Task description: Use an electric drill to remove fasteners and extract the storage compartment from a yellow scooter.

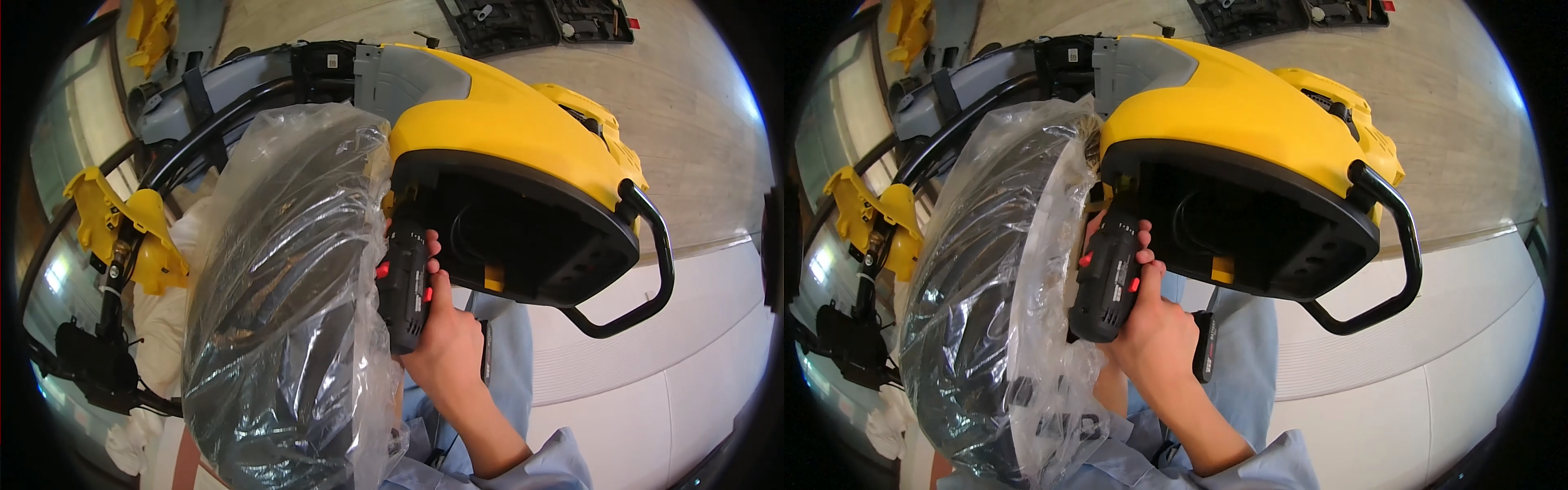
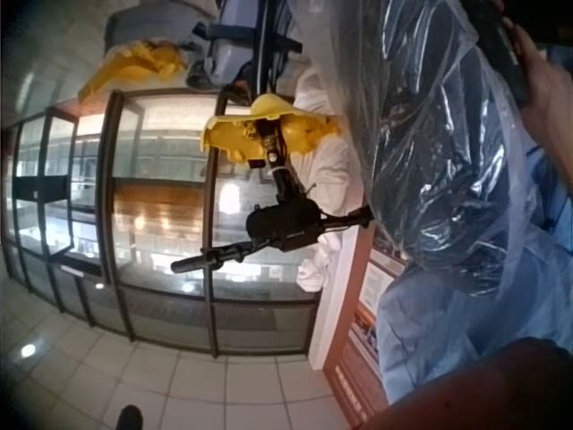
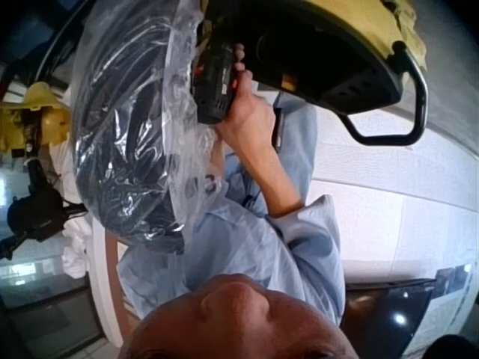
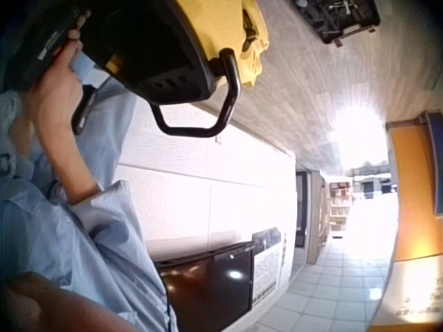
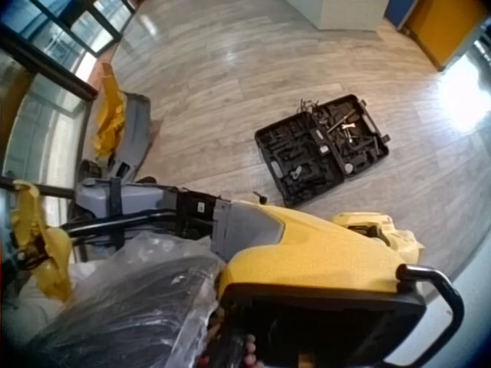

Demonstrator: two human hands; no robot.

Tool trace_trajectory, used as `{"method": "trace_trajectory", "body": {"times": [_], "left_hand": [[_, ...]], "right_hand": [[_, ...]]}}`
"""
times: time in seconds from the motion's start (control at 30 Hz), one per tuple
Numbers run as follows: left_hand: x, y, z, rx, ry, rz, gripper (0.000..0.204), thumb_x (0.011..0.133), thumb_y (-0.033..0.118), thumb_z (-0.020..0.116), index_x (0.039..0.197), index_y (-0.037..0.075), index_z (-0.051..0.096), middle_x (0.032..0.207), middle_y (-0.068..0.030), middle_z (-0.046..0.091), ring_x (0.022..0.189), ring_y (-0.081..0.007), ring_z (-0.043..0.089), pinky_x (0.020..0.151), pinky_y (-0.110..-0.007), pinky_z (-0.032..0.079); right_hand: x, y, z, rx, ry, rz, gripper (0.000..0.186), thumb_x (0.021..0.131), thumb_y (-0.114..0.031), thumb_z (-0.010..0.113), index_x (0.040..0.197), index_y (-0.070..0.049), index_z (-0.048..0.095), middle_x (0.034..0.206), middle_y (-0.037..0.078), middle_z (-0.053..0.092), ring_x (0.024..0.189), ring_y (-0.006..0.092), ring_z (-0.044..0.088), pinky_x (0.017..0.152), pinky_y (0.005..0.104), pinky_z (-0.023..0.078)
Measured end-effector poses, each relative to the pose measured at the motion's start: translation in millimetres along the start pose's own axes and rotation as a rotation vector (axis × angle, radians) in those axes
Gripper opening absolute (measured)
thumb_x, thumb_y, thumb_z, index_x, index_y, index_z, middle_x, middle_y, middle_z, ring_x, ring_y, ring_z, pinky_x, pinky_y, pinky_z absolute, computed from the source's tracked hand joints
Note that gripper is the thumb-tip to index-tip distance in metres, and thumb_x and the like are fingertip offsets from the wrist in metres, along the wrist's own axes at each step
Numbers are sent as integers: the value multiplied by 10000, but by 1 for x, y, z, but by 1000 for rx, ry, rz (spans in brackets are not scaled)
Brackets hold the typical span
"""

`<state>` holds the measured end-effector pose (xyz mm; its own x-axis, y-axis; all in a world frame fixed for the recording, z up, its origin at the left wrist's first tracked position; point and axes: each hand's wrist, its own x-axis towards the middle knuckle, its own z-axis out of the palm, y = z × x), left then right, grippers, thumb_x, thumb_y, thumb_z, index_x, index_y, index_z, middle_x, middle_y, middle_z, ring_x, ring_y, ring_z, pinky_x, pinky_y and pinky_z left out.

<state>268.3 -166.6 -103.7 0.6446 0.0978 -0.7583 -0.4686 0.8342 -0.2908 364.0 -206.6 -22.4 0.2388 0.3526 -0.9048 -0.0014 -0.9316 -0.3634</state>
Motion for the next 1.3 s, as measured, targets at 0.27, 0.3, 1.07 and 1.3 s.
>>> {"method": "trace_trajectory", "body": {"times": [0.27,0.3,1.07,1.3], "left_hand": [[-2,-12,31,280,59,-2,755,904,672,437,1232,-2,532,1047,-99,657,859,-235,600,992,-444,390],[-2,-16,34,280,59,-10,755,904,672,437,1232,-2,532,1047,-99,657,859,-235,600,992,-444,390],[8,-28,28,-109,-38,46,563,851,597,560,1054,75,499,827,-32,570,885,-212,529,956,-363,391],[10,-23,23,-45,-70,68,592,853,603,565,1072,57,497,830,-43,577,903,-228,551,971,-372,396]], "right_hand": [[8,3,-25,-305,-31,-56,579,702,-143,681,1218,11,467,675,162,649,577,361,668,508,439,518],[9,2,-28,-325,-37,-50,541,706,-130,672,1193,9,482,672,162,644,563,362,662,496,438,512],[3,-2,-24,-323,24,-109,364,734,-132,677,1055,-37,534,732,154,651,563,311,669,490,404,532],[2,3,-16,-235,134,-161,386,697,-152,717,1026,-38,550,652,142,641,514,318,651,474,397,527]]}}
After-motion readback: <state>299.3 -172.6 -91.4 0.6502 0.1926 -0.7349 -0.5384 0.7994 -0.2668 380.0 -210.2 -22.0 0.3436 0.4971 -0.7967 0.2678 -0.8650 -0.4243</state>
